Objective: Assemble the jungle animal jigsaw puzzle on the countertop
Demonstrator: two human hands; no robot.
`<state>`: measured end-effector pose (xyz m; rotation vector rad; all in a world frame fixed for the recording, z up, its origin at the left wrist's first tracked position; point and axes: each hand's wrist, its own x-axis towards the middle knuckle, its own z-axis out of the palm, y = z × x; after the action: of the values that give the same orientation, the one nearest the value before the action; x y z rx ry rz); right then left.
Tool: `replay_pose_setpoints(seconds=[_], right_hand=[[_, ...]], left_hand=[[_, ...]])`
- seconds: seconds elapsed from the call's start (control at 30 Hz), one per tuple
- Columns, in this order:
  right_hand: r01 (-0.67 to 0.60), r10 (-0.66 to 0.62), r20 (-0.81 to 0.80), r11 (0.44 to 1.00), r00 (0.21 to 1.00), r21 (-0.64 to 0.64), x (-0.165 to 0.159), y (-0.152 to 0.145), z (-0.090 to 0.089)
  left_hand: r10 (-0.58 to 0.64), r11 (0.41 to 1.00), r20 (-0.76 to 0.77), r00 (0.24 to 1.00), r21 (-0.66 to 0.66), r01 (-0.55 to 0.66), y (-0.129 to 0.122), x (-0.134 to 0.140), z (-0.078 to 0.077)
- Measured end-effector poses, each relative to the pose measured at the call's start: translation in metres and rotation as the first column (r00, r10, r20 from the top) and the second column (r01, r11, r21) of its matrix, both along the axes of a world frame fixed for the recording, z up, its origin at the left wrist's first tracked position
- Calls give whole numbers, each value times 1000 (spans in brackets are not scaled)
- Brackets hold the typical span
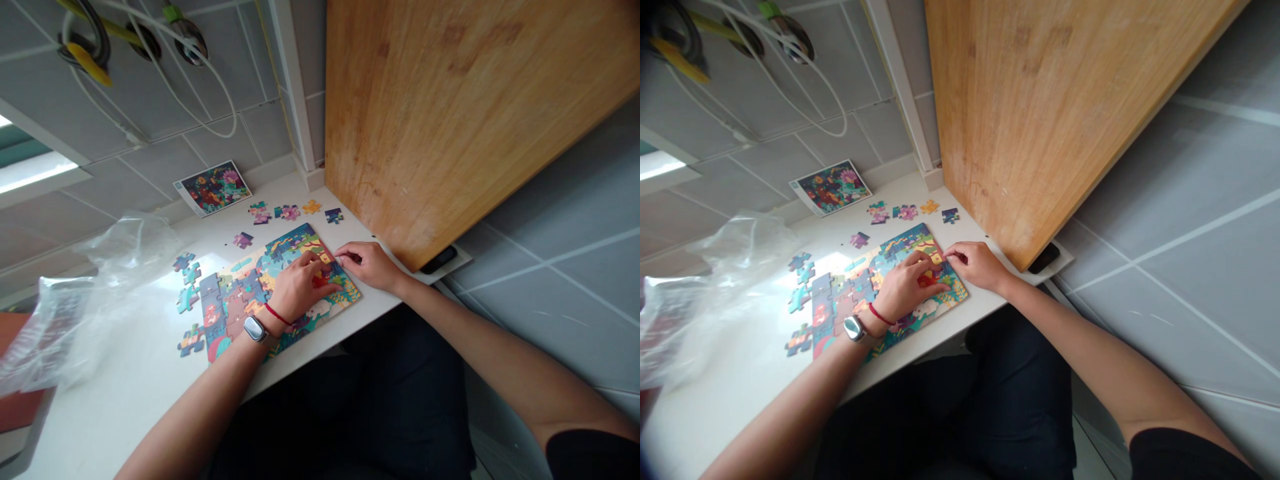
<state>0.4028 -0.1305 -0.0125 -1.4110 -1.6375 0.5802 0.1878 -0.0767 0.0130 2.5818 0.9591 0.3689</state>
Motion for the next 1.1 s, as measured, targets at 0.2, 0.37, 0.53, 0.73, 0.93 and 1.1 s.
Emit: replay_pose_setpoints(seconds=[0.2,0.37,0.53,0.73,0.93,1.1], right_hand=[[-17,17,-2,1000,1000,3,0,-1,3],[-24,24,0,1000,1000,-2,0,-1,3],[-23,23,-24,1000,999,-16,0,-1,1],[-32,29,-43,998,999,-56,2,0,2],[-11,10,-44,999,999,-33,3,0,0],[-5,5,-69,1000,998,4,2,-2,1]], left_hand=[[4,995,55,999,-96,2,2,1,3],[39,983,81,996,-182,-24,1,-1,6],[47,945,203,978,-326,22,8,-7,11],[264,864,593,761,-497,87,32,-33,42],[348,896,667,659,-443,-24,10,-102,59],[553,832,571,607,-345,-434,-27,-193,33]])
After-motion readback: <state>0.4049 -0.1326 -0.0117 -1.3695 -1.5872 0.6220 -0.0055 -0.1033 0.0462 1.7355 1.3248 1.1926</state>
